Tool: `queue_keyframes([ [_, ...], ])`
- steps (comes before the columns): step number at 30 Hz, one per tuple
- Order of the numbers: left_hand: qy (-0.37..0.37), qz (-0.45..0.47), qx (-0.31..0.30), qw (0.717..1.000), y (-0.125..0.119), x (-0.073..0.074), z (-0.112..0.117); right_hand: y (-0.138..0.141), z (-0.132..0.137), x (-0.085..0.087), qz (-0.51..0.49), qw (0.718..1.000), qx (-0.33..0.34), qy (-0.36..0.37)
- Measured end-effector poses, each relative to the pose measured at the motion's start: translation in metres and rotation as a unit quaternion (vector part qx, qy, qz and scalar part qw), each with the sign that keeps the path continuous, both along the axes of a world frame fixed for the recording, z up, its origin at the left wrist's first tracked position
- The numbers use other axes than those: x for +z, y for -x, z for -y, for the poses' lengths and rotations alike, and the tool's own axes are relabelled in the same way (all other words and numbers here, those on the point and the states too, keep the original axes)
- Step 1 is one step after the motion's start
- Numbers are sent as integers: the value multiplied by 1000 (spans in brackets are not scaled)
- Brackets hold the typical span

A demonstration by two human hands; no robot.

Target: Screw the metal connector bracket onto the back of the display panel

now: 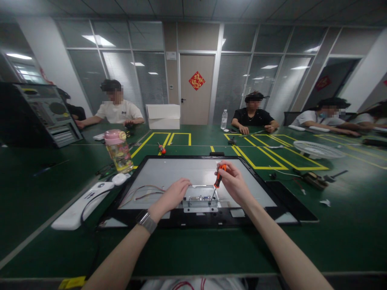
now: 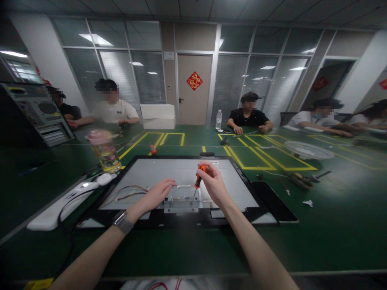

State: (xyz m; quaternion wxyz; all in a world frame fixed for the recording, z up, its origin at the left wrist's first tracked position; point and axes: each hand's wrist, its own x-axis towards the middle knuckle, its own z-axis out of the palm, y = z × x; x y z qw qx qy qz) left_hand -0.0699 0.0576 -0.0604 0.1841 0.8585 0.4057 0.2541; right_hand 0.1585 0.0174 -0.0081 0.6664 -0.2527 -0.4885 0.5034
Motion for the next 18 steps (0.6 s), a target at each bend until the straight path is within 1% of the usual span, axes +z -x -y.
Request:
queue_keyframes([
  [3,-5,-2,-5,1000,0,-1,-1,1,0,1,-12,1000,0,8],
  [7,-8,-3,-7,1000,0,-2,-2,1,3,4,-24,999,42,24],
  [9,-10,-3,-8,1000,0,-2,-2,1,4,5,-20,998,53,26],
  [18,-1,4,-6,1000,1,-3,-1,2,2,4,-21,1000,16,5],
])
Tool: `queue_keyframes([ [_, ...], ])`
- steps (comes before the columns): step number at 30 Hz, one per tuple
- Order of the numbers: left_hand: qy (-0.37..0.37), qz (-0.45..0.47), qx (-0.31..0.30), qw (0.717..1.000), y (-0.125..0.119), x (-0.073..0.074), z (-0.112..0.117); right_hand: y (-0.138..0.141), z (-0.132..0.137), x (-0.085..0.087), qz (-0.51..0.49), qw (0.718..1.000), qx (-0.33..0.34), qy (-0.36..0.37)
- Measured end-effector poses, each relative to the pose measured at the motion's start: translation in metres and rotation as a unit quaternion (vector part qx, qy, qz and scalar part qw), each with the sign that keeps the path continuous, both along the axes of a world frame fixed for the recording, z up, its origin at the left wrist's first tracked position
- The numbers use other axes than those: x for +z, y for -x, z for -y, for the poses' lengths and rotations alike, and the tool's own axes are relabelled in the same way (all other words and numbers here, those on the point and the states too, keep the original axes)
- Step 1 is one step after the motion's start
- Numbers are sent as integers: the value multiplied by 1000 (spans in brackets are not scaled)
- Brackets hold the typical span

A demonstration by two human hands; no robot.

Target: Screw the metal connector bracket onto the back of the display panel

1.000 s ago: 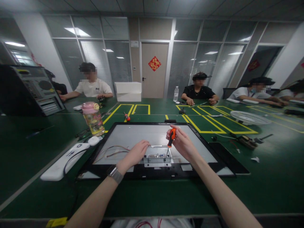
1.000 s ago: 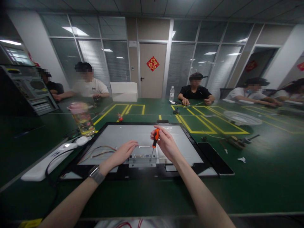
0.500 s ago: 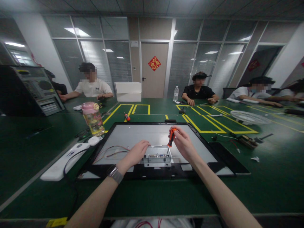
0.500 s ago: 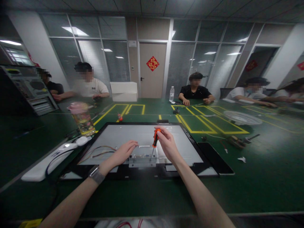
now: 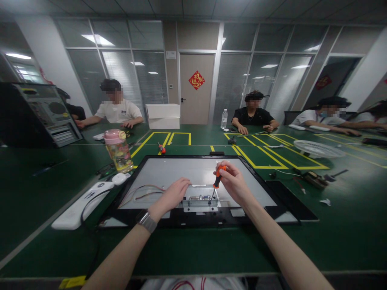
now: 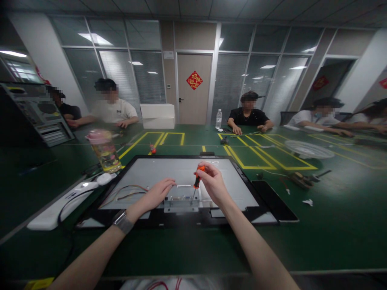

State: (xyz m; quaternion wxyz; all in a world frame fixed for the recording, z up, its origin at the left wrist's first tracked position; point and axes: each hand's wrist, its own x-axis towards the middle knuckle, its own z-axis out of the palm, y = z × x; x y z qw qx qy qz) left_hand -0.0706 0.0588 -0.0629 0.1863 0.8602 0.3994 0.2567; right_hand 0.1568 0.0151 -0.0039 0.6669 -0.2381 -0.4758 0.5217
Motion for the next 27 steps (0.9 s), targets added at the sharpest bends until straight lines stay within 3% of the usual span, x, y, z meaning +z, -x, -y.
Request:
queue_keyframes([
  [4,-3,-2,2,1000,0,0,0,-3,-2,-1,-15,1000,-4,-3],
  [13,-6,-6,1,1000,0,-1,-1,0,1,-1,-6,998,64,25],
  [21,-4,-2,3,1000,0,0,0,0,1,0,-11,999,38,4],
  [27,0,0,1,1000,1,-3,-3,0,2,1,13,997,79,8],
])
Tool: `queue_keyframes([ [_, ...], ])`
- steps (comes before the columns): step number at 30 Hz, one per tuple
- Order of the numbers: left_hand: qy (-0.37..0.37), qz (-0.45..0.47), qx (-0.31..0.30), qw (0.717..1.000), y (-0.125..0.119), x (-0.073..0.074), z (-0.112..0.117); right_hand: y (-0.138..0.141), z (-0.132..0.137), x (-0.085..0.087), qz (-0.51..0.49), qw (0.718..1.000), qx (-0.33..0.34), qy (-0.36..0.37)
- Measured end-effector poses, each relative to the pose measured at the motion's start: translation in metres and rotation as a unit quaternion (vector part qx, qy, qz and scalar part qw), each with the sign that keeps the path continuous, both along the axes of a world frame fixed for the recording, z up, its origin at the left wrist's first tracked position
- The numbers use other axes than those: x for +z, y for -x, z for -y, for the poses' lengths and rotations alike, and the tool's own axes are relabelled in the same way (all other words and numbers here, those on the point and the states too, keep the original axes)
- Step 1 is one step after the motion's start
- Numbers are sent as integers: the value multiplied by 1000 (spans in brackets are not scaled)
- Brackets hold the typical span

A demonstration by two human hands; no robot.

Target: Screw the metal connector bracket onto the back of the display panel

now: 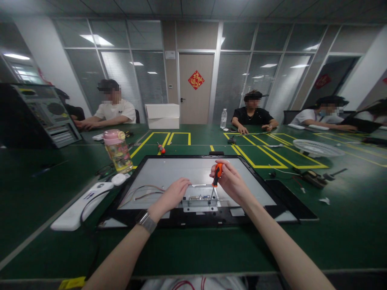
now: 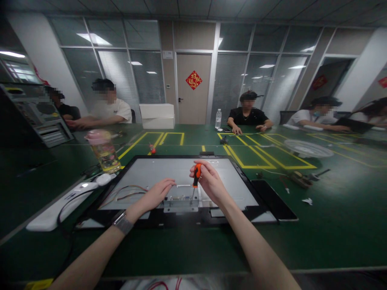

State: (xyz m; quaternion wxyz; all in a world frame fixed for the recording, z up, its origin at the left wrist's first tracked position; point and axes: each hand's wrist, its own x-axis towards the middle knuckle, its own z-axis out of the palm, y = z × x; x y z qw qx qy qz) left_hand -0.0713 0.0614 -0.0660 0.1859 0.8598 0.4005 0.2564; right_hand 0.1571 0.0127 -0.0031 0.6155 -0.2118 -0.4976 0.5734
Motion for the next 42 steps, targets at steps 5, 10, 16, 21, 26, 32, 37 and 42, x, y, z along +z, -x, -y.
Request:
queue_keyframes([
  [5,-9,-4,-3,1000,-1,4,3,2,1,2,-17,1000,5,2],
  [10,-2,-9,2,1000,-2,8,6,0,-1,0,-23,999,-31,-11],
  [16,-3,-7,0,1000,-1,5,4,-2,-3,-3,-20,1000,5,4],
  [21,-3,-15,-2,1000,-2,6,4,-1,-4,-3,-23,1000,3,-3],
  [26,1,-13,7,1000,-2,7,6,-4,-6,-4,-38,999,-12,-9],
  [32,2,-17,8,1000,-1,7,5,-2,-5,-3,-21,1000,13,5],
  [37,-1,-14,5,1000,-2,7,5,-1,-5,-3,-31,999,8,-1],
  [42,4,-14,11,1000,-2,7,6,-3,-5,-4,-46,999,10,-2],
])
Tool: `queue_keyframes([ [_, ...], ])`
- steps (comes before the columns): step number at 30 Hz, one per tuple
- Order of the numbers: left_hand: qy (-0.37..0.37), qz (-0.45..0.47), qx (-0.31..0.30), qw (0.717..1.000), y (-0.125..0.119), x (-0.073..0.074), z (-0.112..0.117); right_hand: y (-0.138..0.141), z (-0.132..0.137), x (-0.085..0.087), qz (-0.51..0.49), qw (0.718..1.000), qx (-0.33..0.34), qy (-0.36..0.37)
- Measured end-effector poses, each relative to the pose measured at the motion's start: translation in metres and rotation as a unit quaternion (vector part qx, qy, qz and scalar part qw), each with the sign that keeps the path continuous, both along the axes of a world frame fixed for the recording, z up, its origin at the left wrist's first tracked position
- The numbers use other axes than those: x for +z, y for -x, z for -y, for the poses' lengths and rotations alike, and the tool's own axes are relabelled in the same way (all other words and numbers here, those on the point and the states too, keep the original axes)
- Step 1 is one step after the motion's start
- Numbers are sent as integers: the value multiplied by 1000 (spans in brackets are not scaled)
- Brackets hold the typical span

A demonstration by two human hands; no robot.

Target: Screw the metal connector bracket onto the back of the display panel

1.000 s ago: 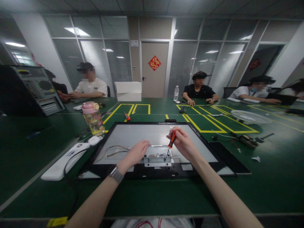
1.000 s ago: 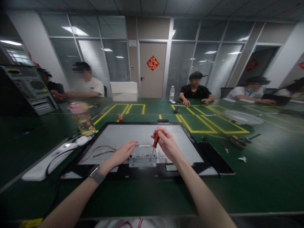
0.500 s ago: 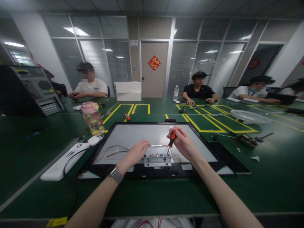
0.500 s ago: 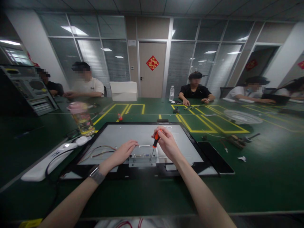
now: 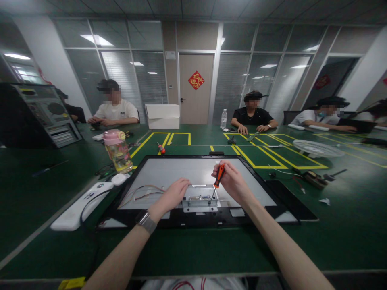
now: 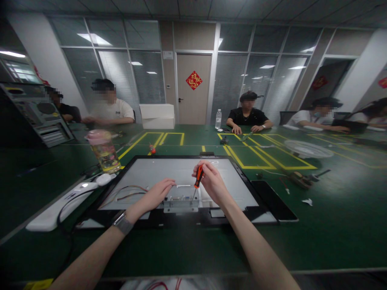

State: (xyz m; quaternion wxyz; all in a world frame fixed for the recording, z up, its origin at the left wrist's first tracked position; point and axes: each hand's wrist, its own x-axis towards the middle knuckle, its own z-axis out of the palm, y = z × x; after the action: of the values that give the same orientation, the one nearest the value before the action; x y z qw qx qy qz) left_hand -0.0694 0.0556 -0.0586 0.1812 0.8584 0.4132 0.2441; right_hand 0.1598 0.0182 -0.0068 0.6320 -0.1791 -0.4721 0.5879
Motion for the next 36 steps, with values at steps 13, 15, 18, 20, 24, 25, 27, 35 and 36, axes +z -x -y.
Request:
queue_keyframes([
  [13,-12,0,-5,1000,-1,0,-1,0,0,1,14,1000,-12,16],
  [15,-11,3,-5,1000,0,-2,-1,-1,0,0,16,1000,-10,20],
  [18,-11,7,-8,1000,1,-4,-3,-1,0,0,16,1000,-9,18],
  [20,-11,8,-7,1000,1,-5,-3,-1,0,0,18,1000,-9,18],
  [24,-7,6,-4,1000,0,-2,-1,-1,0,0,19,999,-16,28],
  [25,-5,5,-4,1000,0,-1,0,-1,0,0,18,999,-18,30],
  [27,-5,5,-5,1000,0,0,1,0,1,0,17,999,-22,34],
  [35,-9,0,-7,1000,1,-3,-2,1,1,0,0,999,-44,26],
  [36,-10,-1,-8,1000,1,-3,-2,0,0,-1,-6,999,-45,24],
])
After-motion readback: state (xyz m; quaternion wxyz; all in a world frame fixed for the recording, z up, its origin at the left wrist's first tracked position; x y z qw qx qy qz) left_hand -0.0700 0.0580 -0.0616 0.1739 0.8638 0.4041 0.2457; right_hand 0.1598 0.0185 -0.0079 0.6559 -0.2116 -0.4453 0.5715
